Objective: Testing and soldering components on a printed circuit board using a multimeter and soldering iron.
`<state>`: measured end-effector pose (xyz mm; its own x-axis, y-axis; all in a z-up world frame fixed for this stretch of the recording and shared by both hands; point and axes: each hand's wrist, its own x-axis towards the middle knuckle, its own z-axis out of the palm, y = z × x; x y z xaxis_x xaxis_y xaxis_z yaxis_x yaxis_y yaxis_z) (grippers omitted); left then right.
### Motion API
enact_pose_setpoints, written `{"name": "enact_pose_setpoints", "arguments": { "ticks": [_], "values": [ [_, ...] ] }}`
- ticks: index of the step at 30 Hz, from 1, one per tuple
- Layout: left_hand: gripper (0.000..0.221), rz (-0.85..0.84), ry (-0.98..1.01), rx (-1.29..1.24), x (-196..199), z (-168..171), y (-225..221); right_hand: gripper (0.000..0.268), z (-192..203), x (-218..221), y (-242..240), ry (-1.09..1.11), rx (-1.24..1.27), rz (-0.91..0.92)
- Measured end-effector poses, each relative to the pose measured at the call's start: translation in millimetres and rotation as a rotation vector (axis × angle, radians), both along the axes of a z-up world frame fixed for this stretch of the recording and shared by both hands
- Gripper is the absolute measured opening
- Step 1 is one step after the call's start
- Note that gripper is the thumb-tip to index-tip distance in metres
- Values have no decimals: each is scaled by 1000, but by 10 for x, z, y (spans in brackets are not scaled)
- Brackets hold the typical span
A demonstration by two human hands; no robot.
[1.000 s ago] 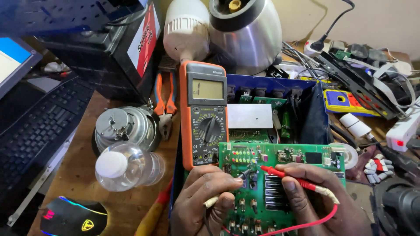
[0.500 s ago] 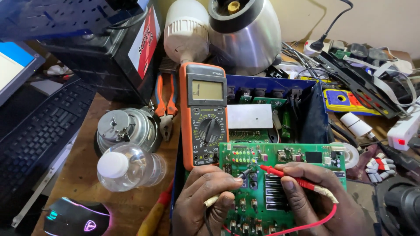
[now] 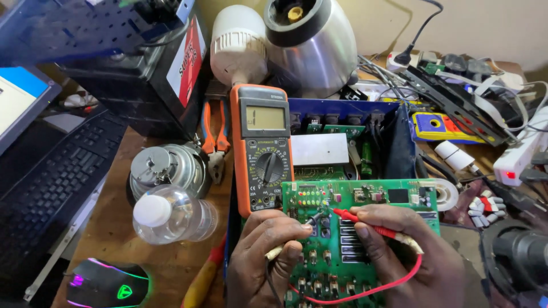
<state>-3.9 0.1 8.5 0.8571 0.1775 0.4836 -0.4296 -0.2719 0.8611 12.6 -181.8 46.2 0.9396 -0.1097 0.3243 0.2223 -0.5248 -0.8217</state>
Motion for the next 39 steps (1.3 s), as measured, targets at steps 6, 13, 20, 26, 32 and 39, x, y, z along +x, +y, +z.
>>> {"name": "enact_pose_setpoints", "arguments": {
  "ticks": [6, 13, 20, 26, 32, 39],
  "values": [
    [42, 3, 35, -8, -15, 40, -1, 8, -55, 31, -21, -45, 82, 55],
    [42, 16, 36, -41, 4, 44, -48, 9, 50, 46, 31, -17, 70, 8],
    [39, 31, 10, -48, -18, 47, -25, 12, 140, -19, 78, 147, 96, -94],
    [36, -12, -80, 49, -50, 77, 7, 12, 110, -44, 32, 124, 131, -76],
    [34, -6, -147, 105, -28, 59, 3, 11, 122, -29, -1, 2, 72, -16],
    [40, 7, -152, 107, -29, 134, -17, 9, 97, -8, 7, -185, -21, 105]
  ]
}}
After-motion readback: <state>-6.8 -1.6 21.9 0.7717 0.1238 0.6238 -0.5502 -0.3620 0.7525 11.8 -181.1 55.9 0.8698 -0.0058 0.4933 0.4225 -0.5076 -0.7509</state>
